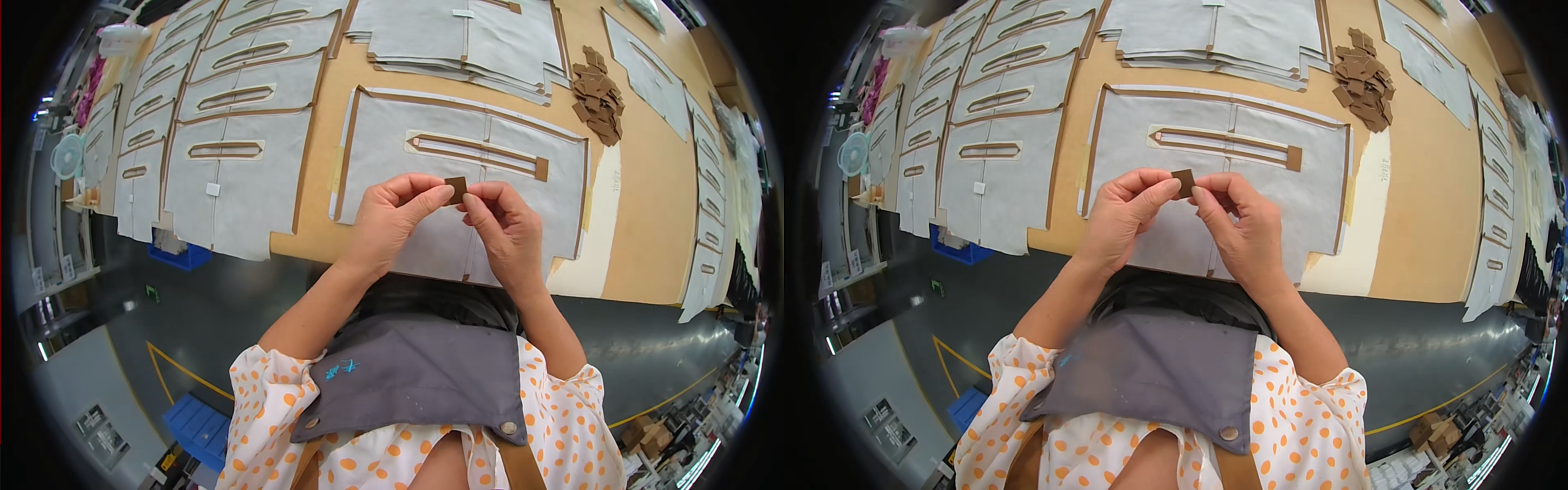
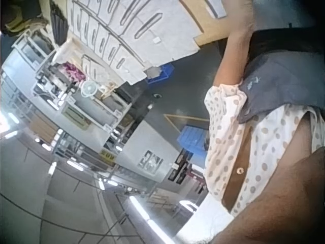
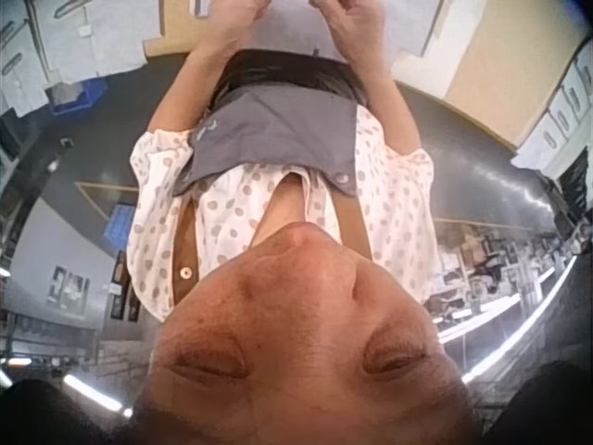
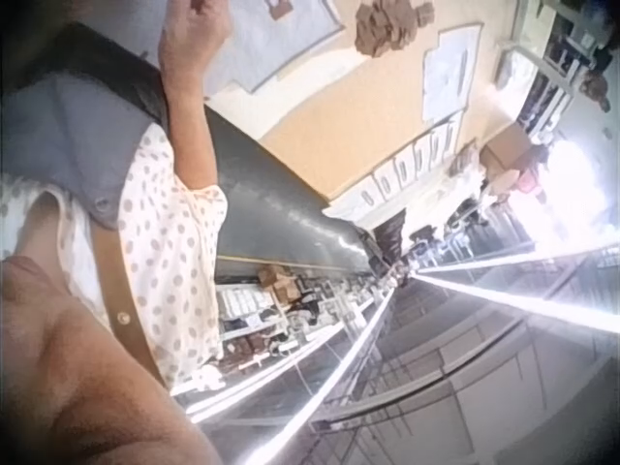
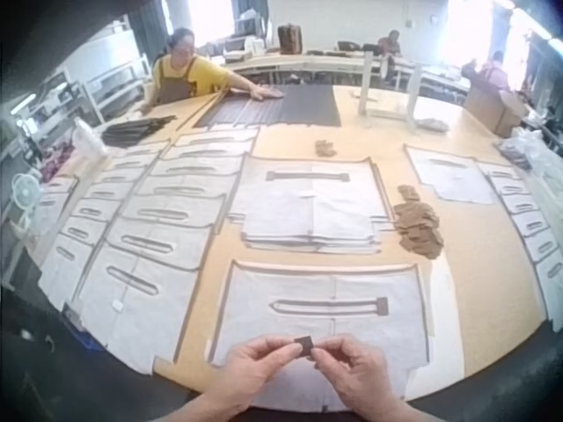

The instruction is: Applying small leather patches to cutouts in a larger leather panel on a workshop table.

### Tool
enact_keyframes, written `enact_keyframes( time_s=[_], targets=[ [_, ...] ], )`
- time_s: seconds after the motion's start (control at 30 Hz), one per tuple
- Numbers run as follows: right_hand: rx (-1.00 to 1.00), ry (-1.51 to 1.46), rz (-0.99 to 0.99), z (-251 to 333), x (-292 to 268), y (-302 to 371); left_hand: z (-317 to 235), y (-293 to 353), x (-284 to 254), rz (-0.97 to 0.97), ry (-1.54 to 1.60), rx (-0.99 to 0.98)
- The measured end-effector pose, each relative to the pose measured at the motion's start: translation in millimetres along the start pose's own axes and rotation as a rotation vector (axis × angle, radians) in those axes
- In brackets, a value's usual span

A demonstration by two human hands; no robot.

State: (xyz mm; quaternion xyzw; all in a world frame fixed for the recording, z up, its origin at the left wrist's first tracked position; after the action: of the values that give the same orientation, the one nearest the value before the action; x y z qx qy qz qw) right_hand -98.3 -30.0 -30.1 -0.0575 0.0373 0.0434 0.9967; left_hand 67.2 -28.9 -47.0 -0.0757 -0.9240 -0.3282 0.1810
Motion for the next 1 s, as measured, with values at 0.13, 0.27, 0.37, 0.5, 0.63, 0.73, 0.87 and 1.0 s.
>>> enact_keyframes(
  time_s=[0.13, 0.27, 0.37, 0.5, 0.63, 0.73, 0.87, 1.0],
  targets=[
    [-0.131, 0.226, 0.136, 8, 15, -15, -10, -2, -29, -0.153, -0.166, 0.108],
    [-0.606, 0.788, 0.289, 11, 32, -24, -36, -7, -61, -0.286, -0.407, 0.135],
    [-0.621, 0.873, 0.357, -3, 36, -22, -51, -16, -72, -0.319, -0.502, 0.106],
    [-0.655, 0.867, 0.343, -8, 35, -21, -63, -31, -71, -0.288, -0.572, 0.072],
    [-0.656, 0.866, 0.336, -8, 34, -22, -68, -46, -64, -0.225, -0.674, 0.022],
    [-0.654, 0.861, 0.333, -8, 33, -22, -72, -54, -59, -0.18, -0.738, -0.003],
    [-0.643, 0.851, 0.337, -9, 32, -22, -73, -64, -61, -0.179, -0.853, 0.01],
    [-0.632, 0.85, 0.338, -8, 32, -22, -73, -64, -60, -0.192, -0.861, -0.008]
  ],
)
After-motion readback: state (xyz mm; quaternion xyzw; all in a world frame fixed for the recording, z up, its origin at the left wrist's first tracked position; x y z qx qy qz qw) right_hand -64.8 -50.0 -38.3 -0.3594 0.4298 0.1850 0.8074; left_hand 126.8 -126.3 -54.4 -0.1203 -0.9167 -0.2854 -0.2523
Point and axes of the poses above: each hand's wrist, its own y-axis away from the middle knuckle, its own x-axis out of the palm, z = x × y, the point moved 6 cm from there along -y, towards the middle knuckle, and after that the axes turned 10 degrees about -x, right-handed, at the moved point
